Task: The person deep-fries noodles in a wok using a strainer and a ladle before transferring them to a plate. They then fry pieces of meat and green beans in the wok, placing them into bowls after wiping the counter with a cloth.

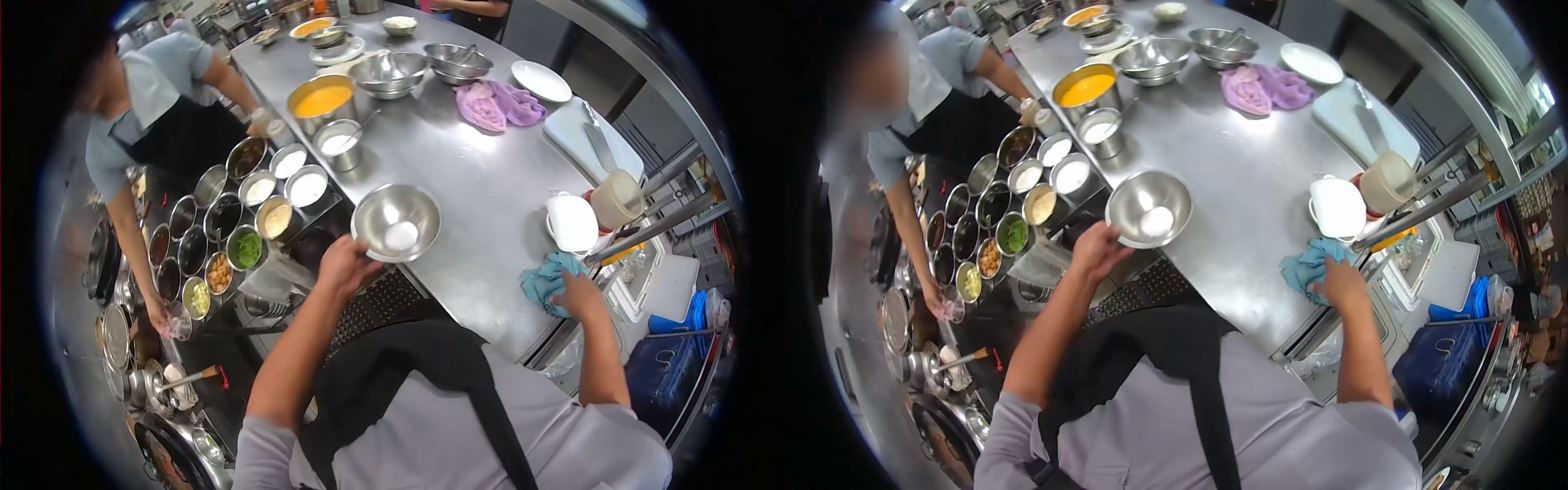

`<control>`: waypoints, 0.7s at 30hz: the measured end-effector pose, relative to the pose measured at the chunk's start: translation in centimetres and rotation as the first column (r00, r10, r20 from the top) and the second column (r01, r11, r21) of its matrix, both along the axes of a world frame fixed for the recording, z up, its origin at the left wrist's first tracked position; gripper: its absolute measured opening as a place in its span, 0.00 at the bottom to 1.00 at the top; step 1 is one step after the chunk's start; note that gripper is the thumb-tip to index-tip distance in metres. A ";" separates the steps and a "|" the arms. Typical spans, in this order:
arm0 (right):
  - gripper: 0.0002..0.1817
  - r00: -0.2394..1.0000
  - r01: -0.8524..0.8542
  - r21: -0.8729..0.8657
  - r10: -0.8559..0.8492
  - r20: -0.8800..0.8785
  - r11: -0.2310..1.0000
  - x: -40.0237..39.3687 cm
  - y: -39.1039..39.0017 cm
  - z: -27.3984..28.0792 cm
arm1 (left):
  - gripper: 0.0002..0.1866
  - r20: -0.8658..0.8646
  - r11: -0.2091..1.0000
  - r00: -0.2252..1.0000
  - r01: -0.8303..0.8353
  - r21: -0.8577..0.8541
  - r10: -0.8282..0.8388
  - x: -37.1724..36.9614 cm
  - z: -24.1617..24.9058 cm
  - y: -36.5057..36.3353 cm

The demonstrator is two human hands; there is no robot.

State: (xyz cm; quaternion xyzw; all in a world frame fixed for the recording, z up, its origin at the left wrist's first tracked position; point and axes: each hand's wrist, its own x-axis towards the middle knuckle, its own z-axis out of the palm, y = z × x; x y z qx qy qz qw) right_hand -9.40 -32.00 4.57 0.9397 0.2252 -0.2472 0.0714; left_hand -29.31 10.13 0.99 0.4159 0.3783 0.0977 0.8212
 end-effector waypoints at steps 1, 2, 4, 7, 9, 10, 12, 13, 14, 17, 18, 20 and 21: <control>0.32 0.995 0.038 0.086 -0.046 0.092 0.996 -0.5 -1.1 -2.3 | 0.11 -0.002 1.000 1.000 0.009 -0.026 -0.009 4.0 -1.0 0.0; 0.30 0.979 0.062 0.171 -0.094 0.183 0.983 -0.6 -1.9 -4.3 | 0.12 0.074 0.999 0.997 -0.001 -0.052 0.005 7.4 -1.3 -0.4; 0.25 0.947 -0.021 0.230 -0.054 0.317 0.973 -1.5 -2.2 -7.4 | 0.12 0.141 0.998 0.990 0.002 -0.070 0.008 13.4 -1.5 -1.8; 0.24 0.940 -0.184 0.313 0.074 0.333 0.932 -3.3 -1.9 -7.2 | 0.15 0.177 0.993 0.984 0.048 -0.106 -0.028 18.5 -0.5 -4.6; 0.24 0.922 -0.288 0.354 0.158 0.352 0.890 -3.9 -0.9 -7.5 | 0.18 0.190 0.972 0.956 0.232 -0.034 -0.222 19.6 -0.3 -5.7; 0.24 0.932 -0.314 0.457 0.176 0.318 0.832 -4.0 -0.2 -7.7 | 0.18 0.186 0.972 0.957 0.231 -0.036 -0.221 19.3 -0.4 -6.3; 0.24 0.937 -0.338 0.559 0.211 0.280 0.757 -3.7 1.8 -8.1 | 0.19 0.119 0.918 0.913 0.396 -0.018 -0.391 16.8 -0.6 -7.6; 0.25 0.926 -0.377 0.577 0.276 0.257 0.725 -2.6 3.8 -8.4 | 0.19 0.112 0.923 0.918 0.384 -0.017 -0.379 15.3 -0.5 -7.9; 0.26 0.909 -0.414 0.596 0.343 0.236 0.688 -1.4 6.1 -8.8 | 0.18 0.021 0.895 0.895 0.443 0.053 -0.445 13.5 -0.4 -7.9; 0.32 0.919 -0.394 0.539 0.321 0.228 0.745 4.2 15.2 -9.8 | 0.17 -0.112 0.864 0.878 0.478 0.155 -0.466 7.7 -1.8 -6.4; 0.34 0.929 -0.368 0.511 0.292 0.225 0.777 6.9 18.6 -9.9 | 0.17 -0.135 0.863 0.885 0.464 0.198 -0.445 5.7 -2.2 -5.6; 0.34 0.939 -0.330 0.486 0.226 0.261 0.809 13.1 25.3 -10.9 | 0.17 -0.157 0.906 0.924 0.374 0.198 -0.348 1.4 -1.3 -4.8; 0.34 0.946 -0.306 0.438 0.220 0.238 0.845 16.0 28.4 -10.5 | 0.17 -0.177 0.930 0.945 0.307 0.200 -0.274 -0.9 -1.2 -4.6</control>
